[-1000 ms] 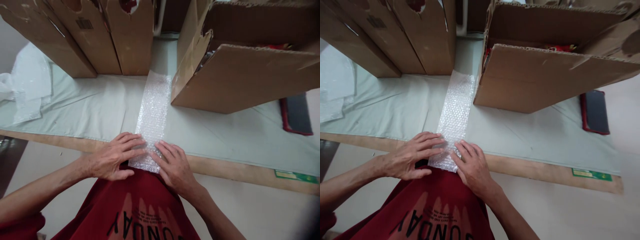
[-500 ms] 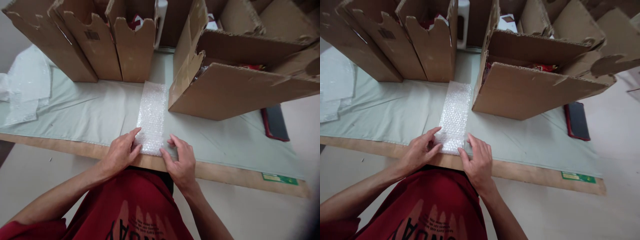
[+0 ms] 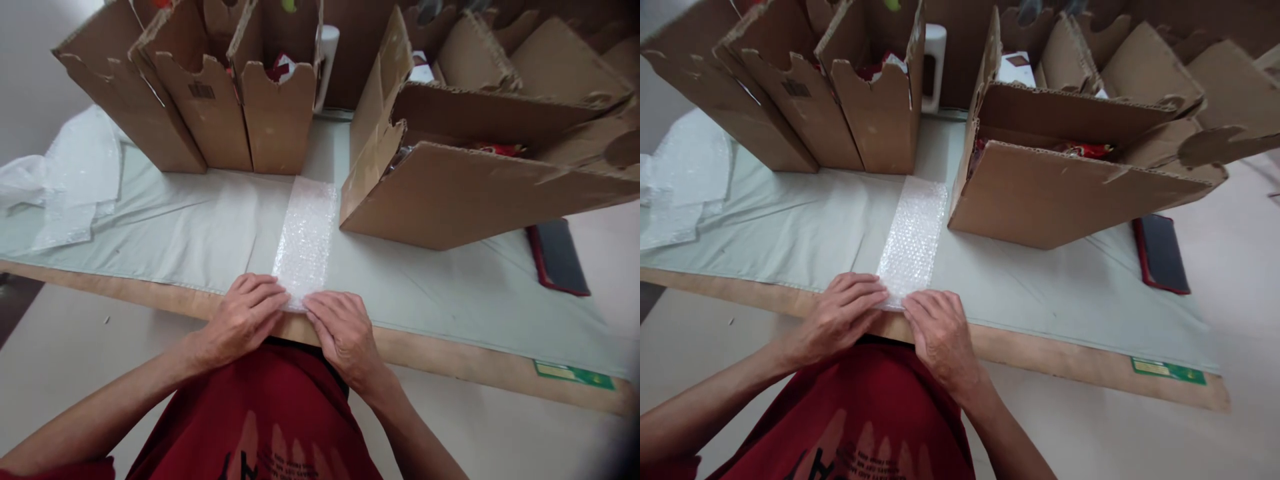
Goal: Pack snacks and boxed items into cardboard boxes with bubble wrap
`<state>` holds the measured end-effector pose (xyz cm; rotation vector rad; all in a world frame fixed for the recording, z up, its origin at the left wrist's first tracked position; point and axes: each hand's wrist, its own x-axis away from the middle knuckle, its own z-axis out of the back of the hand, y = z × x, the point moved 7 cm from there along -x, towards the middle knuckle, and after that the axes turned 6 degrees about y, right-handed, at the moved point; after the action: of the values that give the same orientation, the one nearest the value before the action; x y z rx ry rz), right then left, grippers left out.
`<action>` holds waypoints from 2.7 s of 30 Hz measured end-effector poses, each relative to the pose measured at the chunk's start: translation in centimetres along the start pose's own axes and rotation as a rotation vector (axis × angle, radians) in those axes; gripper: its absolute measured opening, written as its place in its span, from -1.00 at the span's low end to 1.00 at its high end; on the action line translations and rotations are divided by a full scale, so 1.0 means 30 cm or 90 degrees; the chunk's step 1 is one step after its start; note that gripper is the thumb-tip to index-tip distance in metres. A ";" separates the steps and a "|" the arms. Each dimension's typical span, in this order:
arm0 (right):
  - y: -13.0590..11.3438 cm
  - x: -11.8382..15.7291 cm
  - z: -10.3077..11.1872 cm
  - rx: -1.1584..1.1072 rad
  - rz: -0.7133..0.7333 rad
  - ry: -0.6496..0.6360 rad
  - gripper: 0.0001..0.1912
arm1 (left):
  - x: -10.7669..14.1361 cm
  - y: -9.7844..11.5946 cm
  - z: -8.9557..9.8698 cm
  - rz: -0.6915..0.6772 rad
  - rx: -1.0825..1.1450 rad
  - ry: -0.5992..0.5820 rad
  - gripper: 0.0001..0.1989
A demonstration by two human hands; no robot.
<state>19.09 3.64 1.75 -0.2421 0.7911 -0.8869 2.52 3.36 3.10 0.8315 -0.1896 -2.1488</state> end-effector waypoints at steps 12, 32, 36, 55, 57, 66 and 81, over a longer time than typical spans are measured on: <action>-0.012 0.027 0.019 0.098 0.014 0.004 -0.79 | -0.023 -0.078 -0.054 0.158 -0.005 0.042 -0.75; 0.043 -0.009 0.016 0.031 -0.043 -0.017 -0.74 | -0.026 -0.055 -0.032 0.060 0.032 0.033 -0.69; 0.066 -0.026 0.020 -0.050 -0.088 -0.018 -0.74 | -0.014 -0.054 -0.018 0.099 0.080 -0.021 -0.71; 0.038 -0.066 0.020 0.030 -0.042 -0.026 -0.75 | -0.061 -0.120 -0.036 0.112 0.027 -0.002 -0.73; 0.026 -0.058 0.035 0.120 -0.029 0.015 -0.72 | -0.094 -0.160 -0.060 0.132 -0.021 0.008 -0.75; 0.090 -0.074 0.012 -0.044 -0.143 0.033 -0.73 | 0.039 -0.178 -0.056 0.672 0.517 0.221 -0.30; 0.185 0.162 0.119 -0.459 -0.514 0.000 -0.61 | -0.061 0.014 -0.243 0.572 0.660 -0.056 -0.27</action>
<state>26.76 2.95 -1.01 -1.2604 1.0092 -1.3160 8.14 5.43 -1.46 0.9206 -1.4924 -1.1293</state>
